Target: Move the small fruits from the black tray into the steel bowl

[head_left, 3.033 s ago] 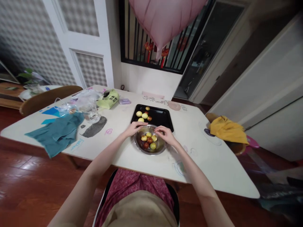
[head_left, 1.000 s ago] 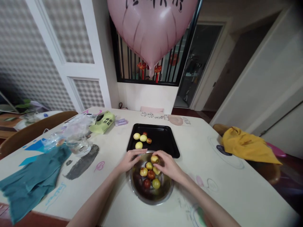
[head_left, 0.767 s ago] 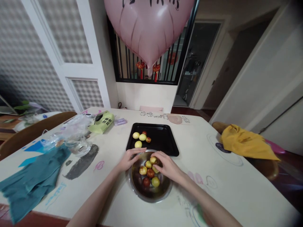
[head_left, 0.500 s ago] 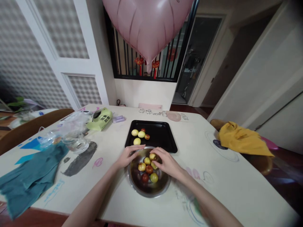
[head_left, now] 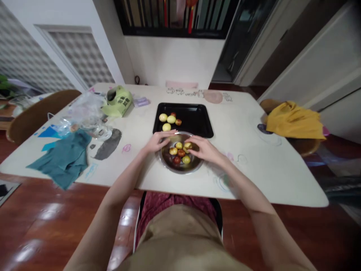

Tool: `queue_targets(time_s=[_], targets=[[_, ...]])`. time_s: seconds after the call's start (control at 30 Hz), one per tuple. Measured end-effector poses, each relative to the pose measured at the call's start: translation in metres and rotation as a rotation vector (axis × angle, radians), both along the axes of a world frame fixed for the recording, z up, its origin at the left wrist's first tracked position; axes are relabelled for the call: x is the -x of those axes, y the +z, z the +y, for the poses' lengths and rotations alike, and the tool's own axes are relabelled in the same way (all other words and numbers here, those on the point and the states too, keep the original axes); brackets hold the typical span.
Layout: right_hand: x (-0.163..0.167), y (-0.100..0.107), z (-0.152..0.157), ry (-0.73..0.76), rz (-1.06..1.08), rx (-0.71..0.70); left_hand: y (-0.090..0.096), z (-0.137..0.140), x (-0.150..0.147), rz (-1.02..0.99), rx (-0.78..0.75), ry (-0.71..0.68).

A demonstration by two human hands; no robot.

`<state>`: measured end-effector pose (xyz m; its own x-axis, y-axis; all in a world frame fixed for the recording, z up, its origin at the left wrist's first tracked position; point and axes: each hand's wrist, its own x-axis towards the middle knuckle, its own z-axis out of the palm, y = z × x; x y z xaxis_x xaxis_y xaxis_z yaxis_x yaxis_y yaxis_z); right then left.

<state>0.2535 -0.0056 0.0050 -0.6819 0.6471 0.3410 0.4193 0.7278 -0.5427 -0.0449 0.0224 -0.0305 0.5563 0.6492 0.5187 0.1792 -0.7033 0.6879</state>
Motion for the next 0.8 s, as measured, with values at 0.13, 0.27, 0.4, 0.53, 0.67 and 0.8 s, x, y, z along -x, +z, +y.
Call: queue_targets(time_s=[0.13,0.27,0.4,0.53,0.67,0.8], targets=[[-0.003,0.008,-0.002,0.028,-0.062,0.049,0.0,0.001,-0.001,-0.026,0.024,-0.002],[-0.006,0.014,-0.002,0.087,-0.159,0.071,0.001,0.001,-0.001,-0.017,0.03,0.009],[-0.006,0.016,-0.003,0.082,-0.197,0.08,0.0,0.002,-0.001,-0.017,0.024,0.0],[-0.005,0.015,-0.006,0.089,-0.235,0.102,-0.003,0.003,0.0,-0.03,0.038,0.007],[-0.006,0.011,-0.006,0.091,-0.232,0.115,-0.002,0.003,-0.001,-0.042,0.047,0.007],[-0.007,0.005,-0.004,0.084,-0.213,0.133,0.001,0.001,-0.001,-0.029,0.049,0.007]])
